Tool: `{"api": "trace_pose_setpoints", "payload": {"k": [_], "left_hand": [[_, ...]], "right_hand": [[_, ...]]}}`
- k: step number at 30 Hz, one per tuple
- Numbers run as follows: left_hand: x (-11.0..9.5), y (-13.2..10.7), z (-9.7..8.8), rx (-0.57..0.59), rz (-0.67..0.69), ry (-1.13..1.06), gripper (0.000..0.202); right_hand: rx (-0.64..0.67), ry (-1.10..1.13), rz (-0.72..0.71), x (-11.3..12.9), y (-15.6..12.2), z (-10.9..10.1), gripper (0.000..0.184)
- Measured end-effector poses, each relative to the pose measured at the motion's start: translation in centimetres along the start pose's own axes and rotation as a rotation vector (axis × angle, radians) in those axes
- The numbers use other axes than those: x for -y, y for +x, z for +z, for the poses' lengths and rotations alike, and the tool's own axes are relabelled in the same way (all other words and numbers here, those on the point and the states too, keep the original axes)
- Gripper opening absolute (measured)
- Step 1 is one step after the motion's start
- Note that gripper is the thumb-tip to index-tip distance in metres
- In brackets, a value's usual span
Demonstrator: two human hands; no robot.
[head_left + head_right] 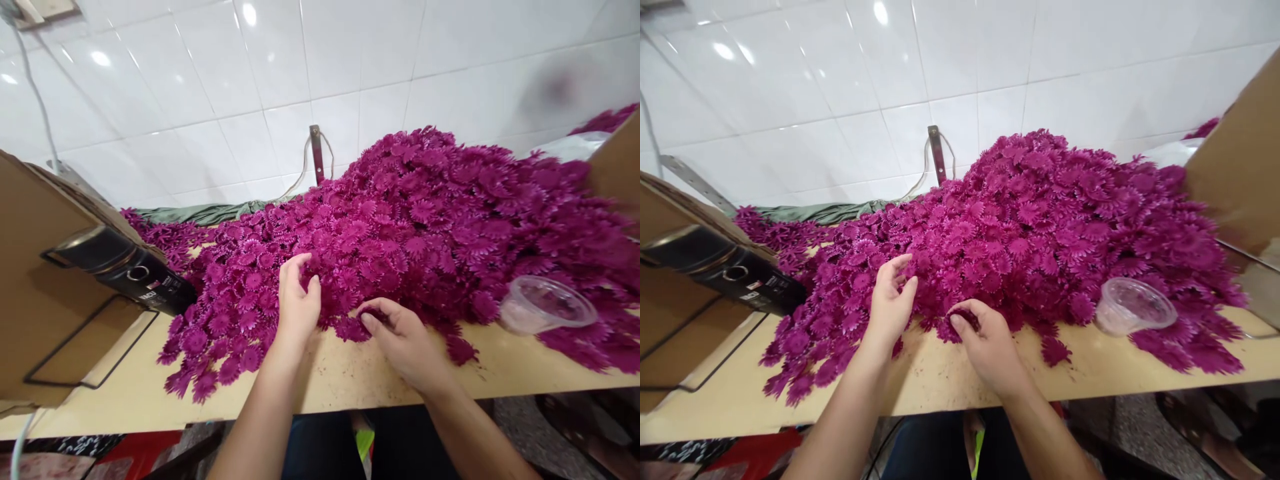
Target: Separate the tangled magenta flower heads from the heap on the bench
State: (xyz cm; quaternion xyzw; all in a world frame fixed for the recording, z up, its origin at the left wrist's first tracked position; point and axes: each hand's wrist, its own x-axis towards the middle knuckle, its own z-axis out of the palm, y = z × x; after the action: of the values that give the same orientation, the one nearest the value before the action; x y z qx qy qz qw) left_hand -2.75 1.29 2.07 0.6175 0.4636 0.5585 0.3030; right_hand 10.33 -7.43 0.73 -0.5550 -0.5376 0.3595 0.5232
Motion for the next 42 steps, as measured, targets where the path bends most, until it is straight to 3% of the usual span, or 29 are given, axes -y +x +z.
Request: {"api": "trace_pose_setpoints", "payload": {"k": [2,7,10,13,16,20,23,25,26,29,33,35,39,42], "left_hand": [[-0.7,-1.2,0.1,0.076,0.059,0.055,0.02],[-1.9,-4.7,0.4,0.431,0.098,0.026,0.017],[-1.9,-5.2,0.7,0.461,0.021,-0.027,0.028],[-1.9,-4.8,1.1,0.438,-0.026,-0.092,0.021],[-2.0,-4.2,1.4,0.376,-0.147,-0.186,0.006],[-1.7,-3.0,1.0,0.253,-0.374,-0.387,0.016],[-1.0,-0.7,-0.2,-0.007,-0.364,-0.545,0.021],[-0.4,1.1,-1.1,-0.206,-0.337,-0.567,0.02],[-0.2,1.8,-1.4,-0.228,-0.289,-0.513,0.018],[0.2,2.7,-1.4,-0.098,-0.146,-0.227,0.018],[-0.3,0.7,-0.7,-0.019,0.029,0.058,0.022],[-1.1,-0.9,-0.5,0.092,0.082,0.079,0.016],[-2.5,-3.4,-0.1,0.432,0.166,0.106,0.017],[-2.6,-3.9,0.4,0.488,0.132,0.082,0.023]], "right_hand": [[-0.042,-0.017,-0.004,-0.1,0.3,-0.2,0.016],[-0.111,0.027,0.082,-0.2,0.9,0.0,0.037],[-0.076,0.143,0.125,0.0,1.3,0.2,0.046],[-0.024,0.19,0.107,0.0,1.3,0.5,0.05],[0.019,0.21,0.053,0.2,1.1,0.8,0.043],[0.145,0.227,0.033,0.8,0.3,1.3,0.02],[0.251,0.143,0.074,1.0,-0.7,1.5,0.012],[0.253,0.076,0.071,0.8,-1.0,1.4,0.012],[0.22,0.062,0.039,0.7,-1.0,1.2,0.011],[0.075,0.084,-0.043,0.5,-0.2,0.2,0.01],[-0.017,0.107,0.023,0.9,1.0,-0.7,0.014],[-0.025,0.07,0.047,0.9,1.1,-0.7,0.019],[-0.06,0.016,0.087,0.6,1.4,-0.3,0.03],[-0.08,0.081,0.127,0.6,1.7,-0.1,0.041]]}}
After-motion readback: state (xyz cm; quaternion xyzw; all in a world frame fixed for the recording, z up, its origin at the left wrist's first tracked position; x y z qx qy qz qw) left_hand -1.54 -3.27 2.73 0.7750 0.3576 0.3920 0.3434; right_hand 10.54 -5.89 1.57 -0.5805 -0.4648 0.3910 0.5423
